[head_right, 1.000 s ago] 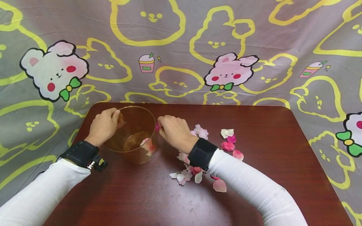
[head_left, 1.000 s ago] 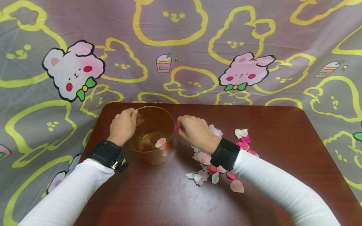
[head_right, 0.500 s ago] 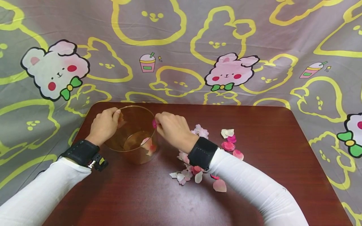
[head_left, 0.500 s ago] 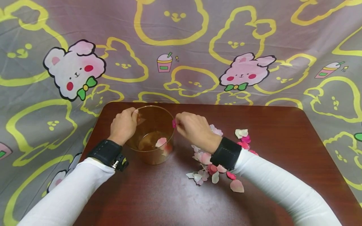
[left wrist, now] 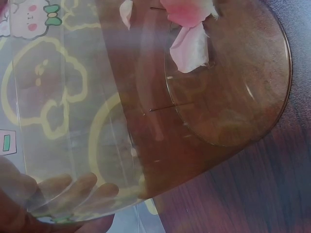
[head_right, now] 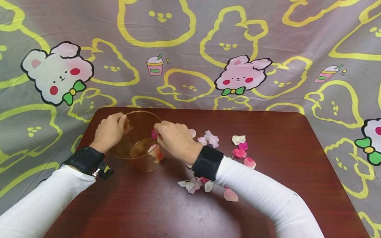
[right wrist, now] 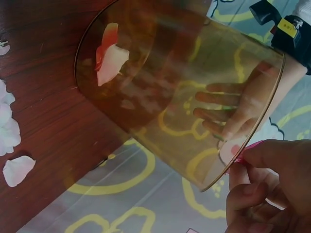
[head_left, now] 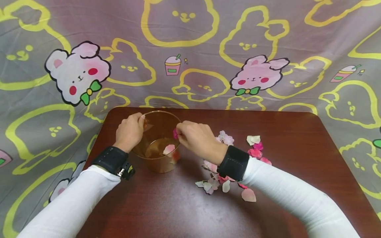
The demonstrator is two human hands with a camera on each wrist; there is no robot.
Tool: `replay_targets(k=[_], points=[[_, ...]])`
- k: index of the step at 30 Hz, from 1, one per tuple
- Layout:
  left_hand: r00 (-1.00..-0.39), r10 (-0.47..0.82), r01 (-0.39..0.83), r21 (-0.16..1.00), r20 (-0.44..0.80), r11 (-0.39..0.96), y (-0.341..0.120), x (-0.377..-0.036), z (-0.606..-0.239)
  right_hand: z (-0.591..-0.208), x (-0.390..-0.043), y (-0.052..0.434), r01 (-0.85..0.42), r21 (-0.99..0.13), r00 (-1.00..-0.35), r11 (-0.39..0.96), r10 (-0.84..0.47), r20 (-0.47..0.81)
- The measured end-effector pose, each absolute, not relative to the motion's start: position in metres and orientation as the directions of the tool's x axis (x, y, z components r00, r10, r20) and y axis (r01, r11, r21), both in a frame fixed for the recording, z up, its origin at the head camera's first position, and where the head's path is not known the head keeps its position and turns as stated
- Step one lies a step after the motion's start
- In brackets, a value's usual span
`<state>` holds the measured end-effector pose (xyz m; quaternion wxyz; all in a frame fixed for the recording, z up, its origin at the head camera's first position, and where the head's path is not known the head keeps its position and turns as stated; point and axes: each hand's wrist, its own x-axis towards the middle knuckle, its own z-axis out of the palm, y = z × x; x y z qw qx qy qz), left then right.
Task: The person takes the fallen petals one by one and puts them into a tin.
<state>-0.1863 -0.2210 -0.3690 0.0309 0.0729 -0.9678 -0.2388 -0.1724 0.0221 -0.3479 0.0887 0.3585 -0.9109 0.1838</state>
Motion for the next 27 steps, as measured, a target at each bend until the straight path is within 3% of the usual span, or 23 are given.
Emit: replay_targets(k=[27], points=[[-0.986, -0.168, -0.139, 0.461, 0.022, 0.877, -0.2206, -0.1864, -0.3700, -0.3490, -0.1619, 0.0129, -0.722, -0.197, -0.692, 0.664, -0.679, 0.247]])
